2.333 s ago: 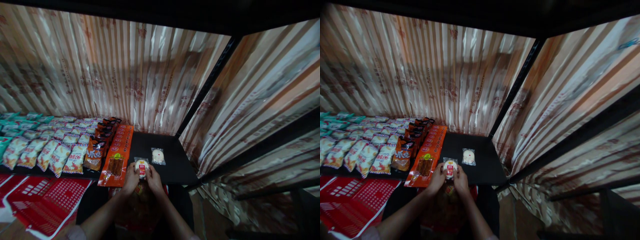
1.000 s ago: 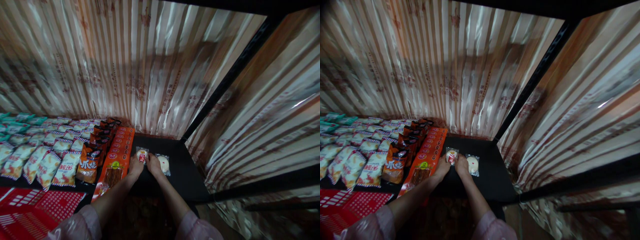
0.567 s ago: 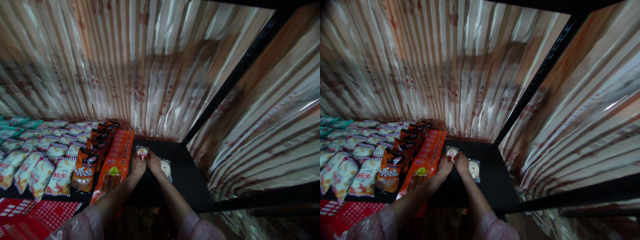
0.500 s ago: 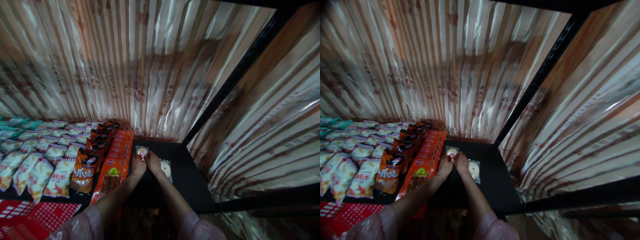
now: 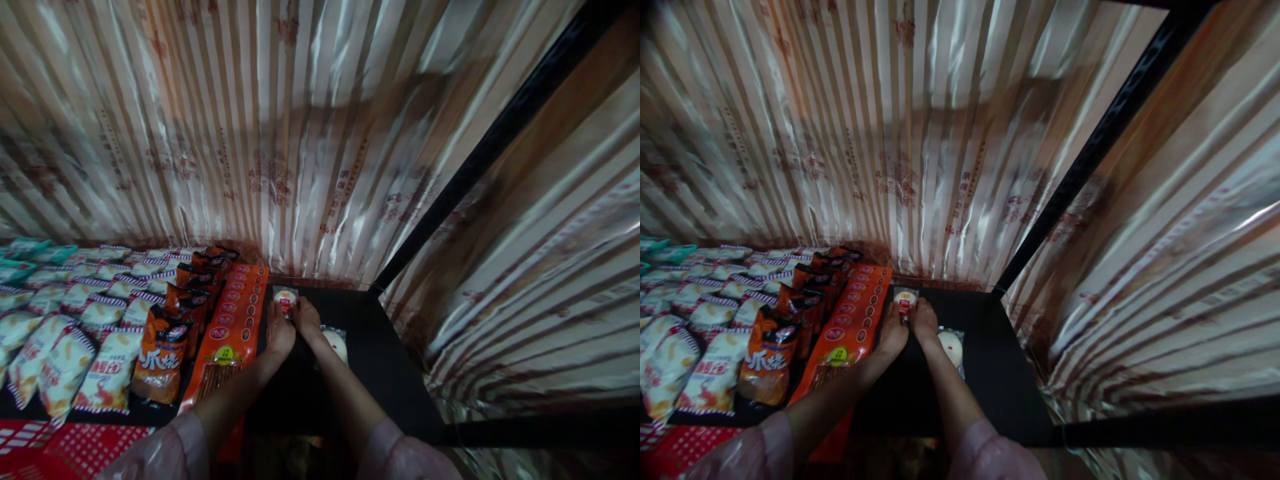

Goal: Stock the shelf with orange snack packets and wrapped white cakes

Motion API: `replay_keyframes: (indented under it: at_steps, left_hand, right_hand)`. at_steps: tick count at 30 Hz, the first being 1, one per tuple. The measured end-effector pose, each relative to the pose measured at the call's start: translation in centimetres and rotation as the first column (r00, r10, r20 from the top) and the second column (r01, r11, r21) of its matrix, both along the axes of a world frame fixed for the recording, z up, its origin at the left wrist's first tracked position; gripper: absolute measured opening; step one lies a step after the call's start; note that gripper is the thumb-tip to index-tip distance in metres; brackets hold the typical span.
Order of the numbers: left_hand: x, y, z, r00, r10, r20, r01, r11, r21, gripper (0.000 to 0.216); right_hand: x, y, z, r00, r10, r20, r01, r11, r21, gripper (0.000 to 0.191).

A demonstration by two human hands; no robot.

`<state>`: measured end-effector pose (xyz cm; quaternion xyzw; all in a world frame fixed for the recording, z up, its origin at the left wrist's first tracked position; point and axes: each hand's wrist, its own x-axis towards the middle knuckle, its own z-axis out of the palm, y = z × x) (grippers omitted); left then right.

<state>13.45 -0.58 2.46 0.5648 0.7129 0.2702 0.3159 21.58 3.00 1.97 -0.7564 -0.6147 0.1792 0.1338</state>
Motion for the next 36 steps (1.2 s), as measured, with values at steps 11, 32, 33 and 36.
replay_keyframes:
  at_steps: [11, 32, 33, 36]
  left_hand:
    - [0.2, 2.2, -0.9, 0.999, -0.030, -0.034, 0.029, 0.999, -0.030, 0.052]
    - [0.3, 5.6, -0.1, 0.996, -0.085, -0.028, 0.082, 0.990, -0.114, 0.054]
    - [0.2, 5.6, 0.0, 0.995, -0.091, -0.029, 0.087, 0.990, -0.114, 0.054]
    - [0.0, 5.6, 0.3, 0.994, -0.109, -0.030, 0.105, 0.989, -0.106, 0.054]
  right_hand:
    - [-0.4, 1.8, -0.3, 0.999, -0.022, -0.035, 0.025, 0.997, 0.068, 0.026]
    - [-0.4, 5.1, -1.7, 0.990, -0.043, -0.137, 0.062, 0.989, 0.135, 0.027]
    - [-0.4, 5.3, -1.8, 0.989, -0.047, -0.139, 0.066, 0.989, 0.130, 0.027]
    - [-0.5, 5.6, -1.8, 0.987, -0.052, -0.150, 0.071, 0.990, 0.123, 0.026]
